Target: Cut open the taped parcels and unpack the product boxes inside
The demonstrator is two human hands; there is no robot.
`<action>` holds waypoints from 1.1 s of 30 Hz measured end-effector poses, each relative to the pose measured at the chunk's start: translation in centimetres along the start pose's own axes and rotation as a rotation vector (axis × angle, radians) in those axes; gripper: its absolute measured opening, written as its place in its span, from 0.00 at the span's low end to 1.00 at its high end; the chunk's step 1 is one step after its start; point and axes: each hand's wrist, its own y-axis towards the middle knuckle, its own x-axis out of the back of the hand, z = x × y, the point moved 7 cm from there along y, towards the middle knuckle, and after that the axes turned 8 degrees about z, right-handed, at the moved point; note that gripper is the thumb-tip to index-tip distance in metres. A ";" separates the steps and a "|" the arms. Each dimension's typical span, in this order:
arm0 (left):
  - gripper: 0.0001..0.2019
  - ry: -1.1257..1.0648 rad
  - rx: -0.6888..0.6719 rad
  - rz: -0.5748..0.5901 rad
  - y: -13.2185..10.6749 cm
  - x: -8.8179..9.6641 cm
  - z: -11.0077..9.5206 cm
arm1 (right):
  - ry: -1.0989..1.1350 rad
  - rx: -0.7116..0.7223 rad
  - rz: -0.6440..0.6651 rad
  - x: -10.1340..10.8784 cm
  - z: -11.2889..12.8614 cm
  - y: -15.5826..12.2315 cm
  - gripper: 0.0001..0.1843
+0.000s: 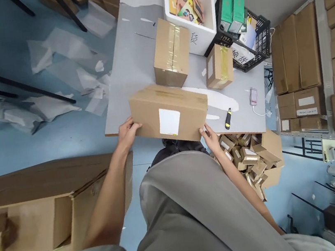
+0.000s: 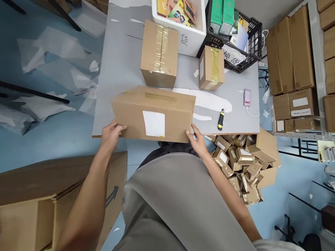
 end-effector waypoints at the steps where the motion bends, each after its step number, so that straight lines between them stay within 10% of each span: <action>1: 0.11 0.016 -0.011 0.003 0.1 0.5 -0.7 | 0.011 0.013 0.007 -0.1 0.7 0.4 0.47; 8: 0.19 0.286 -0.069 -0.025 -1.0 1.0 -3.5 | 0.090 0.036 0.020 0.4 2.2 5.0 0.52; 25: 0.29 -0.090 0.223 -0.097 -4.2 -1.5 2.7 | 0.308 -0.139 -0.126 -1.2 -4.9 4.5 0.33; 33: 0.32 0.050 -0.014 -0.103 -3.1 -0.6 -5.0 | 0.028 0.072 -0.235 2.1 1.4 4.1 0.37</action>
